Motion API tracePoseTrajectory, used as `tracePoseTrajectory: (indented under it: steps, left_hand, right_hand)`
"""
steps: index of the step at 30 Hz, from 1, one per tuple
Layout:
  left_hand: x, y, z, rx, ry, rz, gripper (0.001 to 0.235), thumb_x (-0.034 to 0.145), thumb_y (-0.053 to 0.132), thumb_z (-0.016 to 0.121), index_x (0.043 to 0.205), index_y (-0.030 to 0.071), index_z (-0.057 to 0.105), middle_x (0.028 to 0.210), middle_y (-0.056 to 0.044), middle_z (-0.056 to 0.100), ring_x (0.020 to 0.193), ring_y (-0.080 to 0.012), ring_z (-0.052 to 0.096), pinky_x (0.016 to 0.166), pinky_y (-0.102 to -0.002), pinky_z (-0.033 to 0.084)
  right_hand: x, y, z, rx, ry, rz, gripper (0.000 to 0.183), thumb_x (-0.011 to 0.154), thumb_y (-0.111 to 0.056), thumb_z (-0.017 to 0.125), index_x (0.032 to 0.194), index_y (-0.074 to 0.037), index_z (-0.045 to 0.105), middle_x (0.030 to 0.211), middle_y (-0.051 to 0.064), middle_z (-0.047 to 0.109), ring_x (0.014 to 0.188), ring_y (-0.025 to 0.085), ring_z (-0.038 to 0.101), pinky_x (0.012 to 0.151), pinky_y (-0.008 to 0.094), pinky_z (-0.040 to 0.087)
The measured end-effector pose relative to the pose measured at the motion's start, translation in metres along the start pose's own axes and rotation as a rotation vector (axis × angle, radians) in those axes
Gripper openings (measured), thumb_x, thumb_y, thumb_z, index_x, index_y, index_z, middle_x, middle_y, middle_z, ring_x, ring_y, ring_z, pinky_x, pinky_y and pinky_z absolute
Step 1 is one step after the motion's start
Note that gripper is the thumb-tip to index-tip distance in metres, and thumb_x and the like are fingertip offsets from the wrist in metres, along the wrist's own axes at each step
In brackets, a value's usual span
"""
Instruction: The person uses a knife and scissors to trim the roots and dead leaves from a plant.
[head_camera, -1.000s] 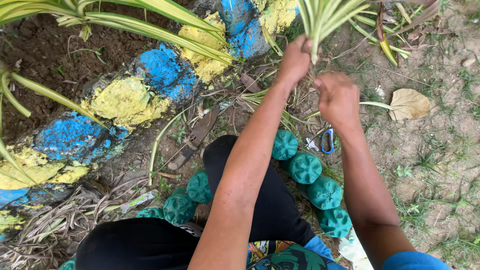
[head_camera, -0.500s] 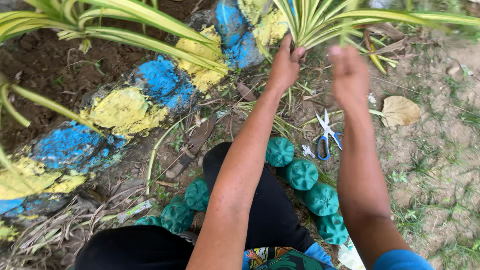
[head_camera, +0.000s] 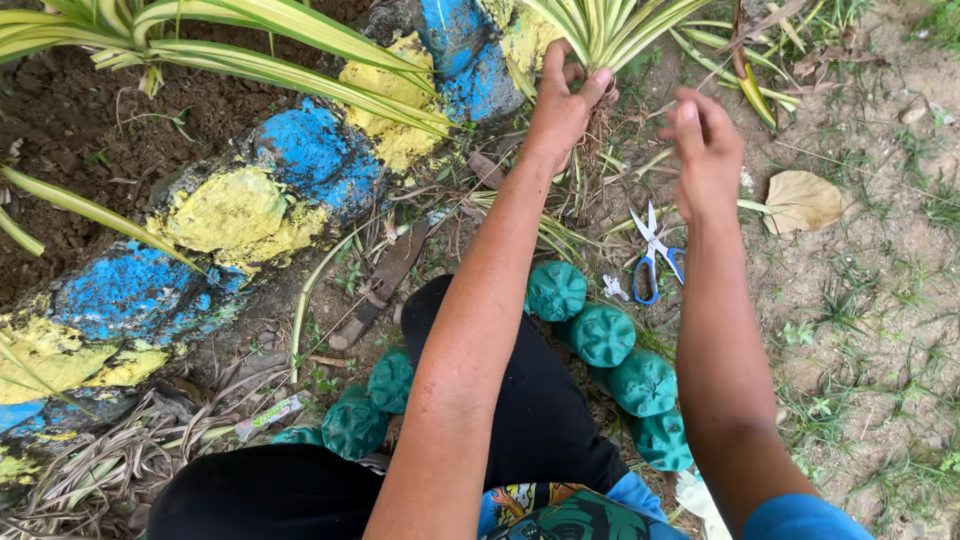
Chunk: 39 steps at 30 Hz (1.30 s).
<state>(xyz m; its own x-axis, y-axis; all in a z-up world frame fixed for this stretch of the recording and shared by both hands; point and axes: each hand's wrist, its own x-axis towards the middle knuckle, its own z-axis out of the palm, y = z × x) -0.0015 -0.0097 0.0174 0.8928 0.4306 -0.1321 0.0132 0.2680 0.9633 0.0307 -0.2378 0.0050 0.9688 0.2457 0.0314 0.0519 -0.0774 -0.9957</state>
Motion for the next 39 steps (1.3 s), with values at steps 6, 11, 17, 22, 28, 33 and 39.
tracePoseTrajectory:
  steps: [6,11,17,22,28,33,39]
  left_hand:
    - [-0.005,-0.006,0.007,-0.469,-0.101,0.043,0.057,0.092,0.004,0.068,0.139,0.012,0.036,0.116,-0.017,0.065,0.104,-0.0292,0.062,0.093,-0.053,0.054]
    - [0.004,-0.012,0.005,-0.451,0.013,0.01,0.054,0.097,0.007,0.066,0.143,0.011,0.037,0.118,-0.018,0.066,0.114,-0.0228,0.057,0.105,-0.043,0.038]
    - [-0.003,-0.029,0.023,-0.353,0.065,-0.023,0.043,0.101,0.01,0.062,0.141,0.001,0.05,0.113,-0.018,0.069,0.103,-0.0215,0.062,0.096,-0.038,0.048]
    - [-0.008,-0.035,0.043,-0.285,0.034,0.008,0.041,0.101,0.007,0.06,0.14,-0.004,0.056,0.103,-0.015,0.072,0.083,-0.0158,0.063,0.074,-0.031,0.055]
    - [0.02,-0.027,0.011,-0.406,0.137,-0.012,0.037,0.113,0.017,0.048,0.138,-0.009,0.057,0.093,-0.012,0.067,0.068,-0.0166,0.061,0.061,-0.033,0.056]
    - [-0.005,0.004,0.012,-0.136,0.05,0.057,0.046,0.102,0.017,0.064,0.143,0.007,0.047,0.099,-0.013,0.072,0.076,-0.0174,0.072,0.068,-0.033,0.056]
    - [-0.041,0.022,0.027,0.393,0.191,0.341,0.058,0.087,0.01,0.079,0.138,0.008,0.052,0.101,-0.014,0.072,0.09,-0.0295,0.071,0.079,-0.04,0.056]
  right_hand:
    - [0.044,-0.074,0.078,0.485,-0.137,-0.097,0.017,0.112,-0.017,0.072,0.117,-0.002,0.067,0.104,0.007,0.07,0.083,0.014,0.063,0.071,0.028,0.046]
    - [0.004,-0.054,0.104,0.552,0.014,-0.215,0.029,0.113,-0.026,0.05,0.101,-0.004,0.063,0.108,0.013,0.077,0.082,0.016,0.067,0.075,0.029,0.051]
    - [-0.036,-0.032,0.121,0.453,0.149,-0.378,0.034,0.12,-0.028,0.051,0.093,-0.008,0.05,0.081,-0.001,0.053,0.073,0.011,0.045,0.068,0.025,0.039]
    - [-0.069,-0.065,0.112,-0.105,0.235,-0.303,0.037,0.116,-0.03,0.048,0.091,-0.004,0.054,0.077,0.001,0.052,0.072,0.01,0.044,0.068,0.026,0.041]
    - [-0.163,-0.054,0.141,-0.329,0.131,-0.401,0.033,0.114,-0.027,0.053,0.091,-0.004,0.059,0.076,0.002,0.055,0.073,0.011,0.052,0.067,0.031,0.046]
    - [-0.064,-0.052,0.047,-0.351,0.313,-0.078,0.034,0.113,-0.029,0.06,0.124,0.003,0.052,0.097,0.006,0.063,0.077,0.012,0.057,0.065,0.027,0.047]
    - [-0.02,-0.072,0.06,0.03,-0.044,0.22,0.074,0.095,-0.034,0.074,0.146,-0.002,0.033,0.12,0.011,0.063,0.092,0.018,0.068,0.074,0.035,0.058]
